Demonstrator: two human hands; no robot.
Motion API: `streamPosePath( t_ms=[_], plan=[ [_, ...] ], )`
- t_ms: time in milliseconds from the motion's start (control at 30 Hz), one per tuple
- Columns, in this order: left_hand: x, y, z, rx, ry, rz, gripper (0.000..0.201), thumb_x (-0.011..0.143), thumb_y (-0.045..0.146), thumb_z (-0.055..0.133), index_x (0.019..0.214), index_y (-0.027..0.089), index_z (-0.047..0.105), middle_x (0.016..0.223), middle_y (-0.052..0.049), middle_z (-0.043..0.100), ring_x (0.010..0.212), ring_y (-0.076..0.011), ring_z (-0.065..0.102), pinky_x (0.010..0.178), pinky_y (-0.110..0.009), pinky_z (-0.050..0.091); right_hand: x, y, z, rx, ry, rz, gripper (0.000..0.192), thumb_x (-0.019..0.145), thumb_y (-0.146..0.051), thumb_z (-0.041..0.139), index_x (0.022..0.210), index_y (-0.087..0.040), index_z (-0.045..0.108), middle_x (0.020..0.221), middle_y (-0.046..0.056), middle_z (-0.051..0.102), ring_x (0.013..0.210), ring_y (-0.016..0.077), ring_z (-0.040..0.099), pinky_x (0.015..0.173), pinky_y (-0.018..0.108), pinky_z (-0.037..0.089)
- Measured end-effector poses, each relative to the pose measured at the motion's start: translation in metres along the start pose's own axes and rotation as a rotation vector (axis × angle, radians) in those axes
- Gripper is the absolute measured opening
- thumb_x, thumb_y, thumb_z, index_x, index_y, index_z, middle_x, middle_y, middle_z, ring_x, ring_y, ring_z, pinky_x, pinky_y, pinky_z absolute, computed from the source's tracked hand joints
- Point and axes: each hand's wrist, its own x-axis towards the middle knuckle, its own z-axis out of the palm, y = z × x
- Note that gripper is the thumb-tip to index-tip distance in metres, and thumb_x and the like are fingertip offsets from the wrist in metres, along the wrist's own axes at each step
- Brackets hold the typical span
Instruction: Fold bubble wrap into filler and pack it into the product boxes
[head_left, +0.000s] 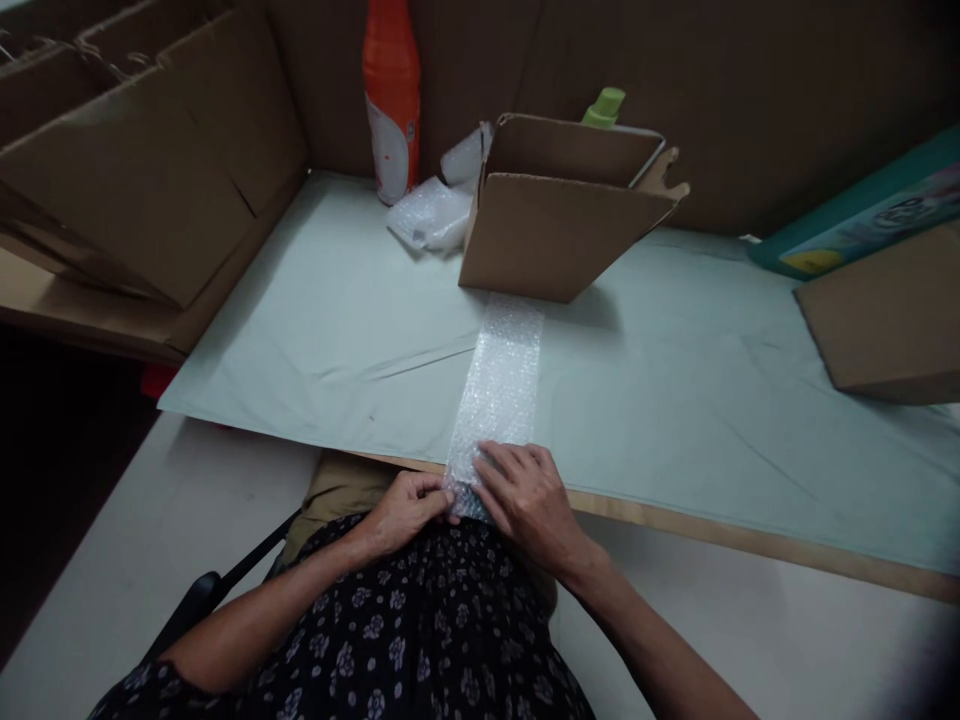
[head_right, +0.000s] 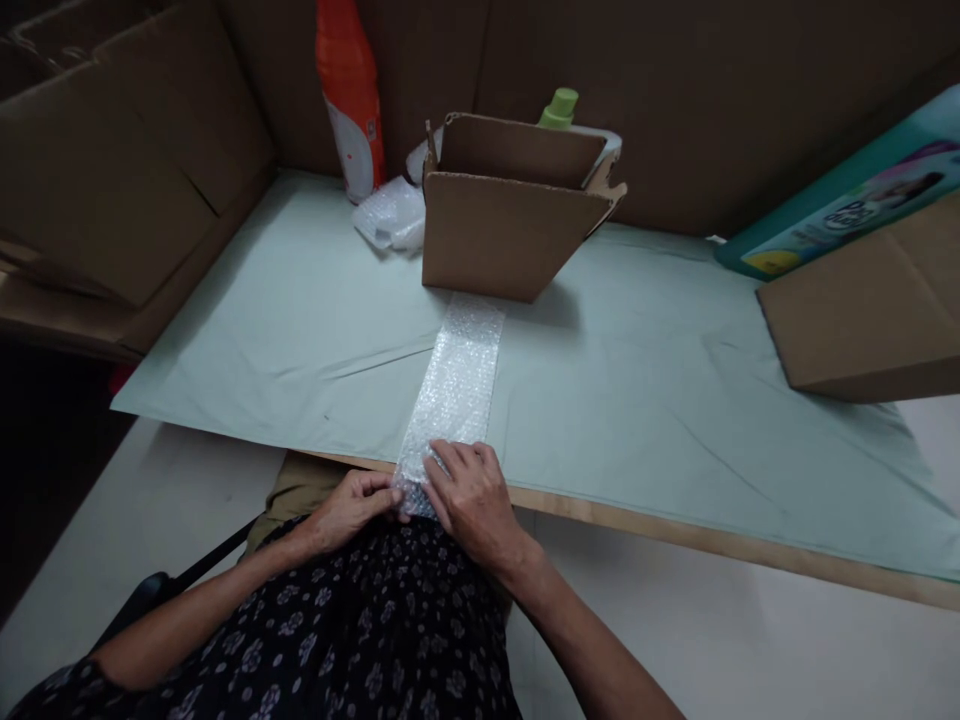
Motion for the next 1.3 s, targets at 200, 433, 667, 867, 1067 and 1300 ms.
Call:
streamPosePath(
  t_ms=[200,433,667,867,1067,1300],
  plan=[
    [0.001,0.0,-0.001,-0.01,-0.012,-0.02,0.044,0.08,0.056,0.068,0.083,0.012,0.074,0.074,-0.005,0.073,0.069,-0.0173,0.063,0.072,-0.027,0.044,0.003,-0.004,-0.003,0.074,0.108,0.026,0.016,0.099,-0.012,0.053,0.108,-0.016,0.065,0.111,0.01,0.074,0.093,0.0223,0.064,0.084,0.039,0.043],
    [-0.002,0.005,-0.002,-0.065,-0.024,-0.04,0.044,0.079,0.055,0.07,0.084,0.011,0.075,0.073,-0.007,0.075,0.068,-0.0173,0.065,0.07,-0.027,0.045,0.006,-0.007,-0.003,0.11,-0.027,0.048,0.013,0.096,-0.021,0.06,0.106,-0.017,0.068,0.113,0.011,0.072,0.095,0.0259,0.063,0.086,0.043,0.044],
    [-0.001,0.011,0.0,-0.237,-0.105,-0.078,0.046,0.077,0.056,0.074,0.083,0.01,0.076,0.077,-0.01,0.076,0.069,-0.0164,0.068,0.067,-0.024,0.047,-0.034,0.006,-0.029,0.341,-0.156,0.027,0.061,0.09,-0.016,0.055,0.15,-0.019,0.042,0.148,0.015,0.054,0.135,0.0294,0.049,0.106,0.053,0.044],
    [-0.007,0.025,-0.004,-0.122,-0.132,-0.066,0.047,0.084,0.057,0.065,0.084,0.011,0.075,0.082,-0.013,0.076,0.071,-0.0186,0.069,0.067,-0.028,0.049,-0.041,0.001,-0.001,0.257,0.054,0.107,0.063,0.091,-0.009,0.052,0.152,-0.021,0.042,0.129,0.014,0.067,0.118,0.0294,0.062,0.094,0.051,0.054],
    [-0.016,0.047,-0.017,0.57,0.301,0.448,0.043,0.084,0.023,0.061,0.126,0.017,0.064,0.113,-0.01,0.071,0.105,-0.0236,0.064,0.093,-0.039,0.052,-0.023,0.007,0.007,0.493,0.203,0.365,0.028,0.098,-0.019,0.054,0.122,-0.024,0.068,0.099,0.007,0.075,0.087,0.0222,0.07,0.076,0.038,0.059],
    [0.025,0.047,0.003,0.826,0.305,0.501,0.058,0.091,0.027,0.057,0.148,0.019,0.047,0.103,-0.008,0.068,0.091,-0.022,0.062,0.084,-0.037,0.053,-0.017,0.018,0.007,0.568,0.142,0.524,0.033,0.098,-0.029,0.057,0.129,-0.021,0.063,0.114,0.008,0.075,0.094,0.0224,0.073,0.08,0.034,0.06]
  ],
)
